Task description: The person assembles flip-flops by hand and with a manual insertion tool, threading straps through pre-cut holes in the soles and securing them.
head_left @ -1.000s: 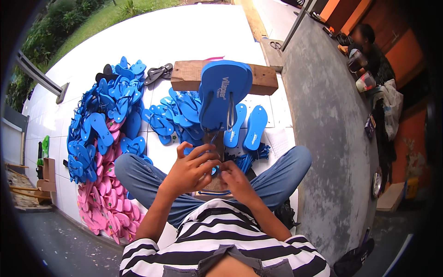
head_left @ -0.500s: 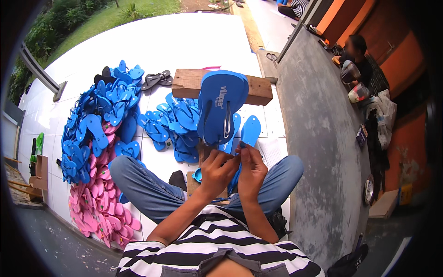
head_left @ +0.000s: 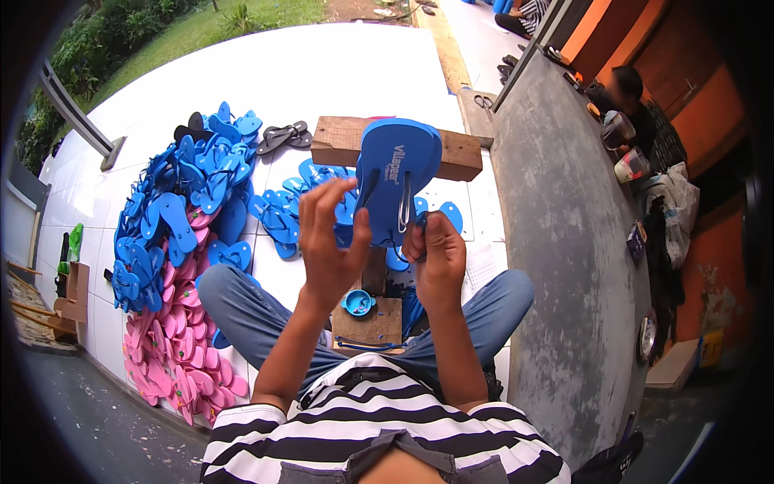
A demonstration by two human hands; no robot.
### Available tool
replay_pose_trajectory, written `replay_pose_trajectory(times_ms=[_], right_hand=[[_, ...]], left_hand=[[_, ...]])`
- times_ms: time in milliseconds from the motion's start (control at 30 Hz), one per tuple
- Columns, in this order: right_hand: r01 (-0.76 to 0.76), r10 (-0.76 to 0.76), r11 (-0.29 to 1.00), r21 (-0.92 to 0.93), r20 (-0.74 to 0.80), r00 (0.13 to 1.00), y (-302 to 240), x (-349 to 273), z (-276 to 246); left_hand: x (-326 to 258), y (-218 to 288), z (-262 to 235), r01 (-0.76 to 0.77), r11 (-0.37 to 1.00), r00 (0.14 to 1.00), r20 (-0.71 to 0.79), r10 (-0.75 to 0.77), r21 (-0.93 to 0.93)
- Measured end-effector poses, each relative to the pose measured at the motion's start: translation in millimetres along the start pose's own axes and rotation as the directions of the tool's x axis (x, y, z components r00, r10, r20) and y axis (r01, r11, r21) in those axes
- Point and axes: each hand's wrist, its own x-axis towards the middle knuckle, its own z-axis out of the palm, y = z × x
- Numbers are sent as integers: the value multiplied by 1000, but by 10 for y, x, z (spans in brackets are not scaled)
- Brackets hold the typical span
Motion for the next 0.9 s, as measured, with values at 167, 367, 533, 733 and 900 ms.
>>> replay_pose_trajectory(times_ms=[167, 367, 533, 733, 900], right_hand=[[4, -4, 1000, 3, 37, 999, 44, -18, 18], [55, -56, 994, -89, -10, 998, 74, -99, 102], [124, -138, 962, -243, -38, 990, 138, -80, 106], [108, -110, 987, -116, -13, 994, 259, -30, 66], [58, -66, 992, -115, -65, 996, 309, -16, 48]], left_hand=[[465, 39, -22, 84, 996, 996, 2, -84, 13], [663, 49, 57, 19, 999, 996, 86, -22, 43], [693, 134, 78, 101, 988, 988, 131, -86, -115], [674, 93, -24, -146, 989, 977, 164, 139, 28], [646, 118, -60, -99, 994, 969, 223, 109, -54]])
